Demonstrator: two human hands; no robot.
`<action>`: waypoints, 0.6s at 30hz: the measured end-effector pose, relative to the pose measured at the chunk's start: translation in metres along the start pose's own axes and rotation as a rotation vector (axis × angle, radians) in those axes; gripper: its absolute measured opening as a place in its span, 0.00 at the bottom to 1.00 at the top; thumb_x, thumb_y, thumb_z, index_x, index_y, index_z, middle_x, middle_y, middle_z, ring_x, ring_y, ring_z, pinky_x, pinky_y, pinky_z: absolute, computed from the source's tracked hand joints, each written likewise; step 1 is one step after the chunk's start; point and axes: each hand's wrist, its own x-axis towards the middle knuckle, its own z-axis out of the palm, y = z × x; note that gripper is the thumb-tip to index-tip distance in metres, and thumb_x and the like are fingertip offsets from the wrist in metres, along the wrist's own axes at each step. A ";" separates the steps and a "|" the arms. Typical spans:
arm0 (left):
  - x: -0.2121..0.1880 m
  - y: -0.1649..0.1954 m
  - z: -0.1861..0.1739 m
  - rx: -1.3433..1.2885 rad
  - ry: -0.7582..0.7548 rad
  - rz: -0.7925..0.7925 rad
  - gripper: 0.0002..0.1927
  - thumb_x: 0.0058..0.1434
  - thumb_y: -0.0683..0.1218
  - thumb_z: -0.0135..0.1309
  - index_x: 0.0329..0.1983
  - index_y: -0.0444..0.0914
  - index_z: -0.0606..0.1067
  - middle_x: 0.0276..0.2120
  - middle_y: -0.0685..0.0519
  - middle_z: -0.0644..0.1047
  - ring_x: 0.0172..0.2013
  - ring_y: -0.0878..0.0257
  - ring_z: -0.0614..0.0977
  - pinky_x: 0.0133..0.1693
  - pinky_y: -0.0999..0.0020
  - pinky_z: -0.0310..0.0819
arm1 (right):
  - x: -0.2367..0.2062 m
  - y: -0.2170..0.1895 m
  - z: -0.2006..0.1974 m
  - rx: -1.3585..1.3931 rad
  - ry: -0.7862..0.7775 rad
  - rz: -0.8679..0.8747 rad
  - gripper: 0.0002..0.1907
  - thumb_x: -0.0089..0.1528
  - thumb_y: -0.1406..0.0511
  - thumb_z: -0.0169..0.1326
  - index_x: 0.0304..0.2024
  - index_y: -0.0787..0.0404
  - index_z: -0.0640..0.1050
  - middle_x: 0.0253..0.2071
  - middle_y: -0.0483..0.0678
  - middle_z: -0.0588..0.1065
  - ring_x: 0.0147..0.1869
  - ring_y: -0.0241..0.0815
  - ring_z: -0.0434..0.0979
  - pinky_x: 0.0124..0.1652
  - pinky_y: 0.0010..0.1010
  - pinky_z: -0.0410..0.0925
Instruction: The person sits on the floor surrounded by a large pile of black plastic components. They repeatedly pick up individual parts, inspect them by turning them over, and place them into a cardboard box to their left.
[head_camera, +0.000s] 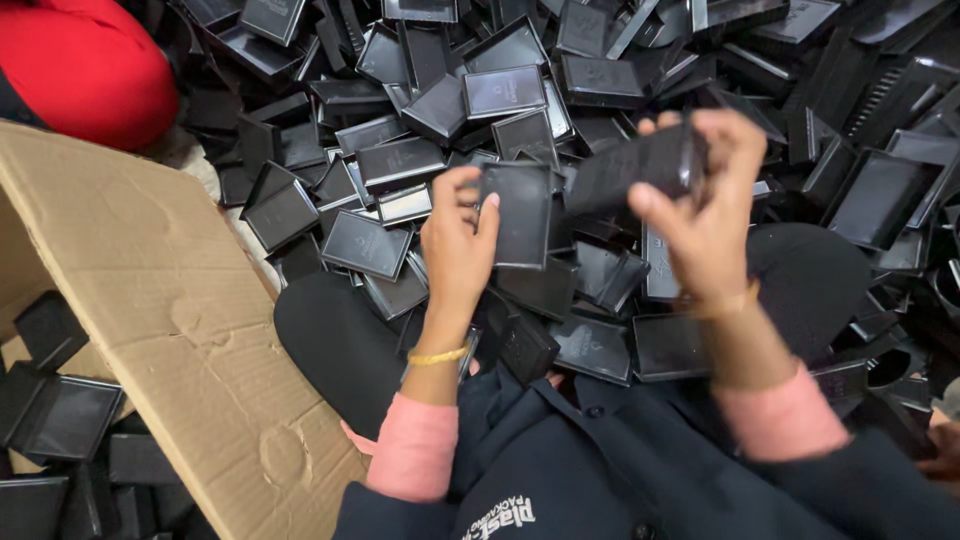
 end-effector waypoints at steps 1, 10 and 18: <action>-0.007 0.002 -0.001 -0.267 -0.070 0.119 0.24 0.63 0.40 0.55 0.63 0.44 0.69 0.54 0.47 0.76 0.50 0.53 0.79 0.53 0.62 0.75 | -0.020 -0.001 0.010 -0.015 0.012 -0.018 0.34 0.62 0.67 0.69 0.61 0.55 0.59 0.63 0.53 0.66 0.72 0.48 0.67 0.73 0.40 0.64; -0.032 -0.001 0.011 -1.420 -0.312 0.095 0.22 0.69 0.50 0.45 0.65 0.43 0.60 0.59 0.45 0.72 0.57 0.52 0.79 0.57 0.57 0.76 | -0.069 -0.003 0.062 -0.484 -0.255 0.274 0.28 0.51 0.65 0.71 0.48 0.62 0.71 0.61 0.49 0.73 0.60 0.39 0.75 0.54 0.30 0.69; -0.044 -0.002 0.027 -1.056 -0.274 0.215 0.33 0.79 0.63 0.32 0.74 0.37 0.65 0.46 0.50 0.76 0.45 0.64 0.78 0.50 0.67 0.75 | -0.061 -0.005 0.055 -0.157 -0.219 0.362 0.38 0.57 0.74 0.65 0.69 0.65 0.68 0.69 0.52 0.70 0.70 0.42 0.72 0.67 0.35 0.67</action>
